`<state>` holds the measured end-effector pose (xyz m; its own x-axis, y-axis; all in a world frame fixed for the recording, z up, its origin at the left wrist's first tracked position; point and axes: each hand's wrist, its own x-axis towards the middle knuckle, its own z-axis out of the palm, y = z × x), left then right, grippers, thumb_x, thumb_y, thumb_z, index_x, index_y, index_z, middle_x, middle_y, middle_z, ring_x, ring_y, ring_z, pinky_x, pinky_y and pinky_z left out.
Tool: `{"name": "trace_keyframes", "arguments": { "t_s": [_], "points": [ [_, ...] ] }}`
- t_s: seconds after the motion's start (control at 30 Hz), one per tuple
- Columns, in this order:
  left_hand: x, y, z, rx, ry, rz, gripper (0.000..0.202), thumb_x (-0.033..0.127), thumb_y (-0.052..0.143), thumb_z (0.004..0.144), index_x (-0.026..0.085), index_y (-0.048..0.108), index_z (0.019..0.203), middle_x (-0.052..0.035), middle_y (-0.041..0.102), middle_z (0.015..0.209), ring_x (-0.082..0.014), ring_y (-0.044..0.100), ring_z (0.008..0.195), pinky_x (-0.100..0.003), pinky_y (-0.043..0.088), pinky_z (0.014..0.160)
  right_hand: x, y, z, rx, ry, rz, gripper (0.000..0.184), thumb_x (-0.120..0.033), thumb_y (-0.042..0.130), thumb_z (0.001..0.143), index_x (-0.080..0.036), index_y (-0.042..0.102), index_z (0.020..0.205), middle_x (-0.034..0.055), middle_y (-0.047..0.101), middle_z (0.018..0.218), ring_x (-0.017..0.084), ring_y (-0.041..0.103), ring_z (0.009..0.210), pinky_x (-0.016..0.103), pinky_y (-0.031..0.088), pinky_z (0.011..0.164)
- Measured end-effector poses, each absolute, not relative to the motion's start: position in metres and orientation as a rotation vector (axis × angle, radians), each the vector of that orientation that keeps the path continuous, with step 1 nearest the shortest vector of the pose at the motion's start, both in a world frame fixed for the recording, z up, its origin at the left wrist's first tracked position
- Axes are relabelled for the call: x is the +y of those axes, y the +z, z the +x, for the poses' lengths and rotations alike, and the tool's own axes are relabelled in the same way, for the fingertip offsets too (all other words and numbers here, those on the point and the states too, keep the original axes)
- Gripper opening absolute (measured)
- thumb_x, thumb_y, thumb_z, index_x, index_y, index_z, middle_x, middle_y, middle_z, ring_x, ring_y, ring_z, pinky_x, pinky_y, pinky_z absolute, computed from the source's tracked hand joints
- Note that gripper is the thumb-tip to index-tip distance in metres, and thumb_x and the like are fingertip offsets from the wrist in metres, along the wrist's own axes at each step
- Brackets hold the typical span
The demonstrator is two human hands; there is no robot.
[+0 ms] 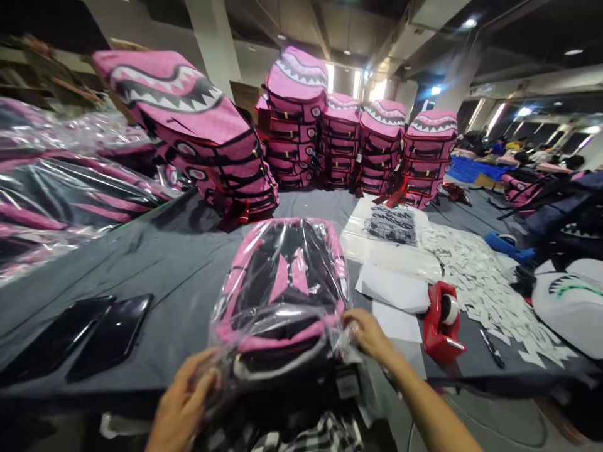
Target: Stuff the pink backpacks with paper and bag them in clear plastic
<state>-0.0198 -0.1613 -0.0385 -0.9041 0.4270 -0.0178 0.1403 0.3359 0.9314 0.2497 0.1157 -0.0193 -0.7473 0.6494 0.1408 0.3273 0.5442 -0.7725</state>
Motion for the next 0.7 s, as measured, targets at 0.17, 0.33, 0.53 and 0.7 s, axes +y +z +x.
{"name": "trace_keyframes", "arguments": {
  "t_s": [0.17, 0.33, 0.53, 0.7],
  "points": [
    [-0.186, -0.054, -0.03, 2.317, 1.95, -0.193, 0.049, 0.068, 0.071, 0.056, 0.023, 0.054, 0.068, 0.0071, 0.048, 0.05, -0.0117, 0.043, 0.043, -0.021, 0.035, 0.038, 0.15, -0.011, 0.272, -2.14, 0.776, -1.199, 0.046, -0.059, 0.049, 0.084, -0.018, 0.062, 0.067, 0.009, 0.065, 0.068, 0.023, 0.062, 0.067, 0.034, 0.051, 0.067],
    [-0.16, -0.076, 0.05, 1.961, 1.551, 0.292, 0.058, 0.078, 0.058, 0.072, 0.021, 0.056, 0.059, 0.0004, 0.055, 0.052, -0.0164, 0.053, 0.047, -0.027, 0.048, 0.046, 0.106, -0.023, 0.302, -2.32, 1.074, -1.144, 0.051, -0.062, 0.059, 0.083, -0.015, 0.072, 0.099, 0.0115, 0.074, 0.096, 0.027, 0.069, 0.087, 0.034, 0.053, 0.078],
    [-0.059, -0.065, 0.092, 1.855, 1.27, 1.096, 0.057, 0.062, 0.055, 0.075, 0.02, 0.068, 0.111, -0.0137, 0.07, 0.123, -0.0334, 0.062, 0.121, -0.053, 0.044, 0.109, 0.078, -0.022, 0.274, -2.61, 0.653, -1.336, 0.038, -0.034, 0.069, 0.085, -0.016, 0.068, 0.118, 0.0143, 0.075, 0.103, 0.029, 0.07, 0.096, 0.034, 0.049, 0.081],
    [-0.048, -0.091, 0.084, 1.868, 1.245, 0.982, 0.048, 0.069, 0.07, 0.062, 0.028, 0.075, 0.087, -0.0066, 0.076, 0.085, -0.0363, 0.072, 0.085, -0.048, 0.061, 0.074, 0.074, -0.039, 0.283, -2.643, 0.659, -1.36, 0.01, -0.029, 0.075, 0.079, -0.021, 0.074, 0.086, 0.0011, 0.073, 0.076, 0.019, 0.066, 0.072, 0.022, 0.034, 0.058]
  ]
}}
